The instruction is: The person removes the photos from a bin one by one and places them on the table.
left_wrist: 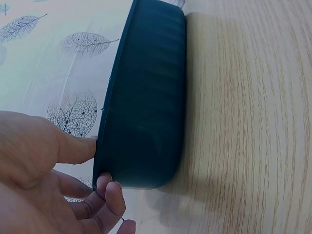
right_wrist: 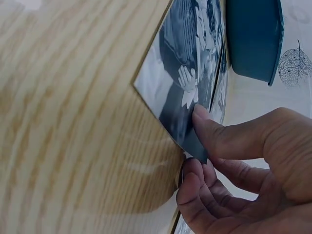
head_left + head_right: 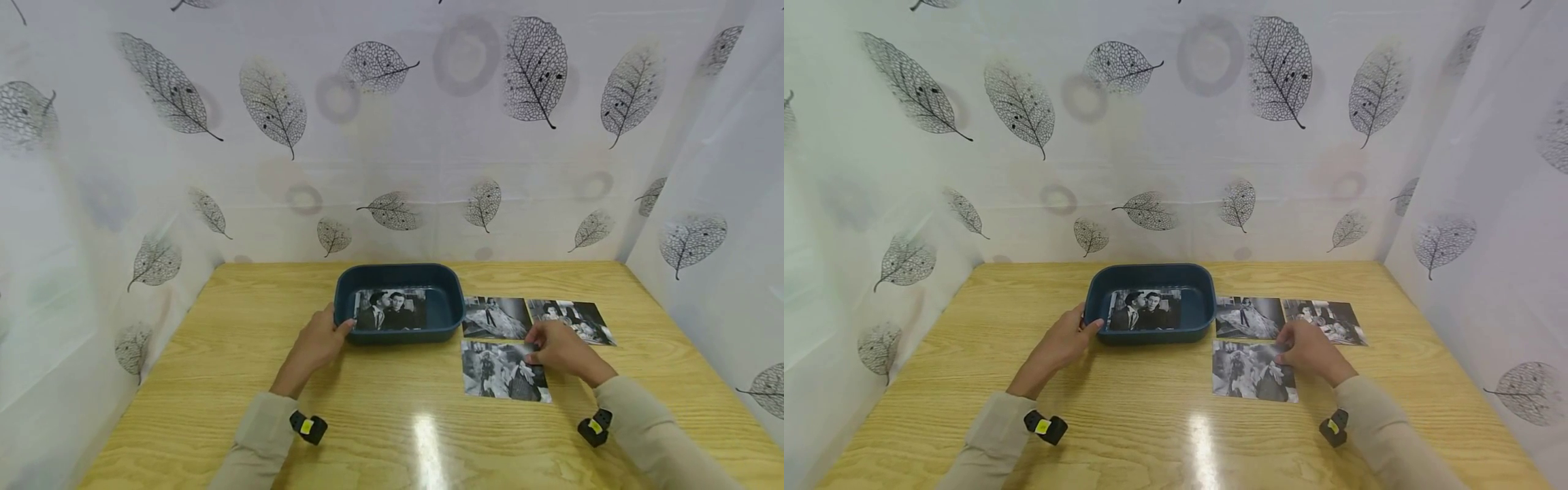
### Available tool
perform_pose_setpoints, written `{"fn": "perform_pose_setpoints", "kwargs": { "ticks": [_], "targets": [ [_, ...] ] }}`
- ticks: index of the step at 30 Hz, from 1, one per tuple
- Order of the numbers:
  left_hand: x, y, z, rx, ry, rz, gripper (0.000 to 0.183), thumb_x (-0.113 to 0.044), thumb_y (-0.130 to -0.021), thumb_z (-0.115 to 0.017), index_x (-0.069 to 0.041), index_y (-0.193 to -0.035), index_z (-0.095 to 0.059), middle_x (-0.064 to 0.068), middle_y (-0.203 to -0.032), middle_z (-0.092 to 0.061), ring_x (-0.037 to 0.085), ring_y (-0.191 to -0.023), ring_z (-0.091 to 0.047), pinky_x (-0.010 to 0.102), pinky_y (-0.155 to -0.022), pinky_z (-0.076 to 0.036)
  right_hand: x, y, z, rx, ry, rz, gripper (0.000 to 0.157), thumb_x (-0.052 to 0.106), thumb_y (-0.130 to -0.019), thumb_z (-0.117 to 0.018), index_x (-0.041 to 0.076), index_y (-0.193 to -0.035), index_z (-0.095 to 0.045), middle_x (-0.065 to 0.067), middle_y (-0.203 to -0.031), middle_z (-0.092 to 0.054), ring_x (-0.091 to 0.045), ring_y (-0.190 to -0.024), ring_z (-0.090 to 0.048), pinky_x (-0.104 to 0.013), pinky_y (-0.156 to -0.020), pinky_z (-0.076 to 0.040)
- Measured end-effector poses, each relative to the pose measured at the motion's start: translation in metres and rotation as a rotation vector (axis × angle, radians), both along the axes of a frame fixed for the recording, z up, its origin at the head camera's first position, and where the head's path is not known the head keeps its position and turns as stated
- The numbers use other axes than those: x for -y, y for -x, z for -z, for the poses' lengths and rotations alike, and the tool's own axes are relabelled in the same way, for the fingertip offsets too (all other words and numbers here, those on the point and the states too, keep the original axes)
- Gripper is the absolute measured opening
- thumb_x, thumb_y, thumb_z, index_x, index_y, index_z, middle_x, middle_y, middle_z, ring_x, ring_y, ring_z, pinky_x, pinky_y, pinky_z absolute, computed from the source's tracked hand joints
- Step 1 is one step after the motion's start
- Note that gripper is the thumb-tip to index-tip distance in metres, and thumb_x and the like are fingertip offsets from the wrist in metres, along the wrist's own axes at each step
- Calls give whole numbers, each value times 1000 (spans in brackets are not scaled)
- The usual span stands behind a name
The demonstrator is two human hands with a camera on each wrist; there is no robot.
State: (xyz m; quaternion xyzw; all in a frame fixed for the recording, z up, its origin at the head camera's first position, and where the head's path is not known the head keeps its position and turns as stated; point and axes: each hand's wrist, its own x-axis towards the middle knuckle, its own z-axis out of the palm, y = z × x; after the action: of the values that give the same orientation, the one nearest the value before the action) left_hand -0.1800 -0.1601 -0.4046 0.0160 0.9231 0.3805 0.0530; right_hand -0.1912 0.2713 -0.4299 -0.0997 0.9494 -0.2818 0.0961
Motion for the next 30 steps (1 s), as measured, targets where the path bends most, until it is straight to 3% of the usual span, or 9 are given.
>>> {"fn": "perform_pose_setpoints", "kwargs": {
  "ticks": [4,10,16,22,26,30],
  "targets": [
    [0,-1,-1,0,-2,6,45,-20,-107,-53,7,-142,-45,22,-123,-63,32,-111,-61,54,-92,-49,0,0,-2,0,-15,2,25,9,-79,-86,-1,-92,-67,-8,-84,-62,-20,-75,-56,-38,-67,-48],
    [0,-1,-1,1,-5,9,45,-20,-107,-52,7,-142,-45,22,-121,-64,31,-107,-61,52,-89,-50,1,0,-3,-4,-16,6,25,8,-78,-86,-2,-92,-68,-8,-84,-64,-20,-74,-58,-39,-67,-49],
    [0,0,0,2,-11,8,47,-19,-107,-52,8,-144,-43,26,-128,-60,39,-119,-59,57,-96,-47,3,1,-10,9,-7,6,24,8,-81,-84,-2,-97,-68,-11,-92,-65,-23,-80,-58,-42,-70,-49],
    [0,0,1,29,-6,-10,51,-21,-108,-51,8,-148,-38,28,-134,-56,41,-124,-55,58,-99,-45,14,15,-39,-66,83,4,22,9,-92,-75,-3,-108,-68,-18,-103,-66,-28,-86,-63,-42,-69,-53],
    [0,1,1,36,-6,-16,53,-22,-107,-51,8,-148,-37,27,-132,-57,39,-120,-57,56,-95,-47,39,29,-65,-163,152,13,22,14,-96,-71,0,-112,-68,-19,-108,-66,-30,-90,-65,-42,-71,-54],
    [0,1,2,29,-11,-12,51,-22,-107,-53,7,-146,-40,24,-126,-60,34,-111,-60,53,-90,-49,68,42,-80,-227,185,-39,24,15,-96,-71,0,-114,-67,-21,-112,-66,-32,-94,-64,-47,-78,-55]
  ]
}}
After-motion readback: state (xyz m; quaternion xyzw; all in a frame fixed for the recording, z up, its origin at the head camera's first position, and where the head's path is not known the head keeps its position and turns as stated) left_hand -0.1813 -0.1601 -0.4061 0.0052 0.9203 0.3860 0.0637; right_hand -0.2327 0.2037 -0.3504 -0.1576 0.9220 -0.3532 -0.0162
